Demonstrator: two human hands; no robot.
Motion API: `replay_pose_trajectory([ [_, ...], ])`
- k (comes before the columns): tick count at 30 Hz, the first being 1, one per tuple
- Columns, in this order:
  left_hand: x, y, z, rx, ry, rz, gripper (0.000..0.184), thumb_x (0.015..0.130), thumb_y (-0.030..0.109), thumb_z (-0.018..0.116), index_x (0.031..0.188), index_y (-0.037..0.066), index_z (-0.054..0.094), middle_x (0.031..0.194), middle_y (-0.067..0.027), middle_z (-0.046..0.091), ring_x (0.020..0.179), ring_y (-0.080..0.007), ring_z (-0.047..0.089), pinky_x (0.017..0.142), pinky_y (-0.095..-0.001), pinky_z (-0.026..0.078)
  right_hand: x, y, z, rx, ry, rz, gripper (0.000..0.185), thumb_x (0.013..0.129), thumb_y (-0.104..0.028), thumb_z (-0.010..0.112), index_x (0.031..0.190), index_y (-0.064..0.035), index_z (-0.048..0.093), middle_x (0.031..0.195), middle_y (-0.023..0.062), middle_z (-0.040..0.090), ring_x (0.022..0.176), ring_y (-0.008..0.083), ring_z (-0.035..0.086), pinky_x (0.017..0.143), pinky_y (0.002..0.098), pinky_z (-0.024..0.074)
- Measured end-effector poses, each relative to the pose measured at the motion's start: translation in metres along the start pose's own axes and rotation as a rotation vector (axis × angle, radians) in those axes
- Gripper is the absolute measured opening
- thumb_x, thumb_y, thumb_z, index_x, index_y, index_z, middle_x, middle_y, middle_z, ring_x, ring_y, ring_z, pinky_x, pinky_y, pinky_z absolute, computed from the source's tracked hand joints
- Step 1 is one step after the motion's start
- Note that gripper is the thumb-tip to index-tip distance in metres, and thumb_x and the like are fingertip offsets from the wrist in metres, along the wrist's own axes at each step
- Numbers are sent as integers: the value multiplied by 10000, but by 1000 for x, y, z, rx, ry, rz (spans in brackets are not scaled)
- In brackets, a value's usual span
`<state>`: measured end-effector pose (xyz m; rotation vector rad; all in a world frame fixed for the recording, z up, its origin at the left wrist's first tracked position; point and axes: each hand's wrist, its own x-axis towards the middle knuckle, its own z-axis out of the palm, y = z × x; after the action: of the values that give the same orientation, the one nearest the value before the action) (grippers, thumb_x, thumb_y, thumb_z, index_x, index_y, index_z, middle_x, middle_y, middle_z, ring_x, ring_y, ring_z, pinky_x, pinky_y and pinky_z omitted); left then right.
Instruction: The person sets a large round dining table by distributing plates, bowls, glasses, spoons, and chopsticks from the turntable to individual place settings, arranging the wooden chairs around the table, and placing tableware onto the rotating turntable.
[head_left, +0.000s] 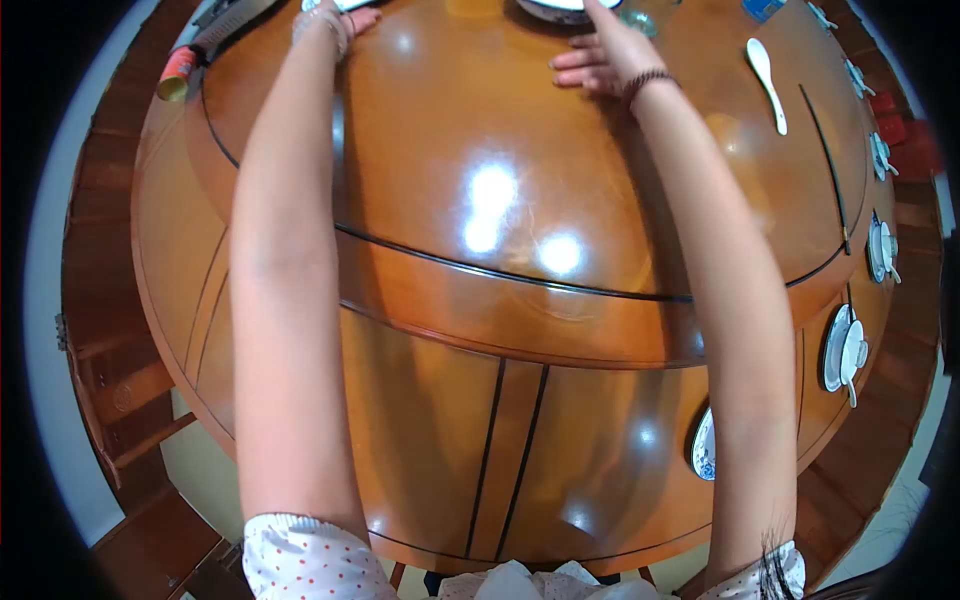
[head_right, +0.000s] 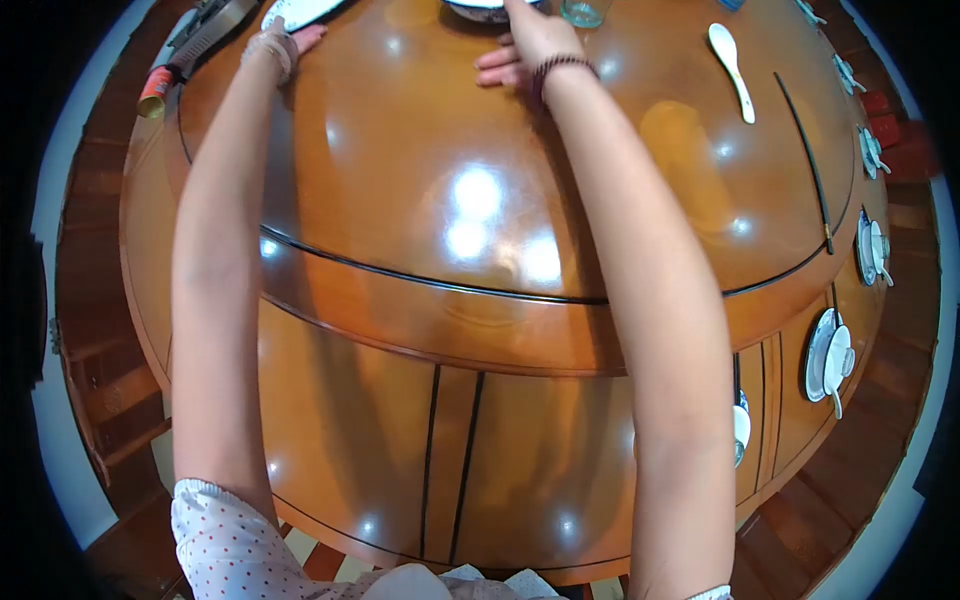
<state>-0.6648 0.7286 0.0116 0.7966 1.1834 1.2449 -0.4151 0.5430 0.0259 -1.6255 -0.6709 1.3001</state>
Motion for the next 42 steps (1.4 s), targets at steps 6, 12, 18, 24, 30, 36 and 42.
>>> replay_pose_trajectory([
  [6, 42, 8, -6, -425, 116, -183, 443, 907, 227, 133, 1239, 53, 370, 1097, -162, 554, 1004, -316, 541, 790, -527, 450, 14, -14, 1, 28, -122, 127, 670, 861, -542, 215, 1105, 53, 406, 965, 226, 594, 712, 328, 635, 439, 286, 487],
  [12, -31, 6, -67, -11, 28, 115, 372, 815, -34, 406, 1138, -158, 269, 1025, -286, 494, 877, -433, 566, 720, -469, 534, 18, 9, -2, 56, -149, 27, 556, 900, -394, 202, 1037, 92, 434, 869, 237, 613, 589, 290, 625, 392, 264, 453],
  [18, -245, 25, -184, 326, -38, 306, 312, 853, 137, 515, 1104, -32, 436, 857, -97, 596, 617, -128, 583, 516, -227, 487, -65, 42, -3, 42, -296, -352, 491, 907, -333, 267, 1025, 106, 451, 753, 198, 632, 475, 197, 597, 355, 216, 405],
  [24, -454, -15, -220, 368, 247, 183, 372, 868, 140, 478, 1187, -2, 350, 819, -97, 587, 515, -121, 552, 396, -213, 449, -224, 61, 2, -72, -307, -219, 364, 872, -245, 319, 804, 43, 531, 690, 140, 629, 487, 107, 553, 417, 198, 365],
  [30, -523, -67, -211, 207, 318, 2, 372, 883, 189, 476, 1166, 4, 321, 669, -121, 579, 443, -156, 551, 411, -234, 460, -305, 78, 18, -111, -571, 43, 369, 868, -263, 346, 846, 45, 549, 645, 127, 631, 471, 116, 575, 388, 180, 351],
  [36, -540, -87, -186, 146, 292, -47, 319, 898, 180, 441, 1122, -9, 315, 677, -136, 567, 467, -185, 572, 423, -247, 474, -330, 102, 47, -104, -652, 146, 365, 871, -263, 395, 779, 57, 543, 629, 139, 622, 475, 145, 586, 413, 221, 424],
  [42, -548, -102, -176, 113, 242, -95, 317, 903, 174, 424, 1118, 3, 267, 755, -164, 562, 511, -219, 597, 449, -264, 508, -340, 135, 65, -302, -519, 75, 451, 820, -271, 382, 559, 34, 590, 520, 111, 591, 455, 176, 588, 511, 270, 482],
])
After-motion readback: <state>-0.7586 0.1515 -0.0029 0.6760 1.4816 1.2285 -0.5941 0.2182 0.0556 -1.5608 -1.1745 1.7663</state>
